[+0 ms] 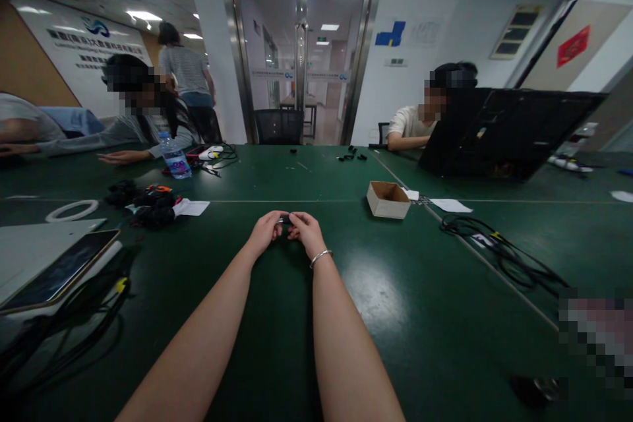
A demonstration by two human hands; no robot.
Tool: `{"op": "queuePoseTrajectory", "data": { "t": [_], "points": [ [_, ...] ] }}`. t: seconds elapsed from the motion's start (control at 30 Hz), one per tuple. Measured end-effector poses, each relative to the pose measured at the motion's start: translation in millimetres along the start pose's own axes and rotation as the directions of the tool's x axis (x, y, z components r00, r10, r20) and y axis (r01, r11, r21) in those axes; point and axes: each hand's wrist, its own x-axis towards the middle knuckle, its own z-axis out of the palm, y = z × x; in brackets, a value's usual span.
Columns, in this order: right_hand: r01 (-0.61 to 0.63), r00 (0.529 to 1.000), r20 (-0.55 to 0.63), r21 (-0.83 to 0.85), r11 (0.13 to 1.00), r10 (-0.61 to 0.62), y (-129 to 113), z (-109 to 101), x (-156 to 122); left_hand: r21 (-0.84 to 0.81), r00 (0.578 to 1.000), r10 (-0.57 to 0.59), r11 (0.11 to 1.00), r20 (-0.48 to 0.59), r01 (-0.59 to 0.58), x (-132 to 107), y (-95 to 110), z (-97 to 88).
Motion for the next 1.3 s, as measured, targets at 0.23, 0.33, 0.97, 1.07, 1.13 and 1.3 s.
{"op": "queuePoseTrajectory", "data": {
  "t": [0.23,0.33,0.97,1.07,1.13,1.3],
  "points": [
    [0.001,1.0,-0.002,-0.001,1.0,-0.001,-1,0,-1,0.013,1.0,0.012,1.0,-0.026,-0.011,0,-2,-0.3],
    [0.0,1.0,-0.004,0.001,1.0,0.0,0,0,-1,-0.003,1.0,0.006,1.0,-0.017,-0.006,-1,0,-0.2],
    [0.0,1.0,0.004,0.002,1.0,0.0,0,0,0,0.02,0.998,-0.025,0.999,-0.049,0.026,-4,8,1.1],
    [-0.005,1.0,0.004,-0.002,1.0,0.005,-1,1,-1,0.035,0.999,0.0,0.999,-0.045,0.002,-5,8,1.1],
    [-0.009,1.0,0.0,-0.006,1.0,0.009,-1,1,-1,0.041,0.999,0.009,0.999,-0.047,-0.007,-5,7,1.2],
    [0.0,1.0,-0.002,-0.001,1.0,0.0,-2,1,-2,0.01,0.999,-0.033,0.999,-0.041,0.033,-2,4,0.2]
  ]
}}
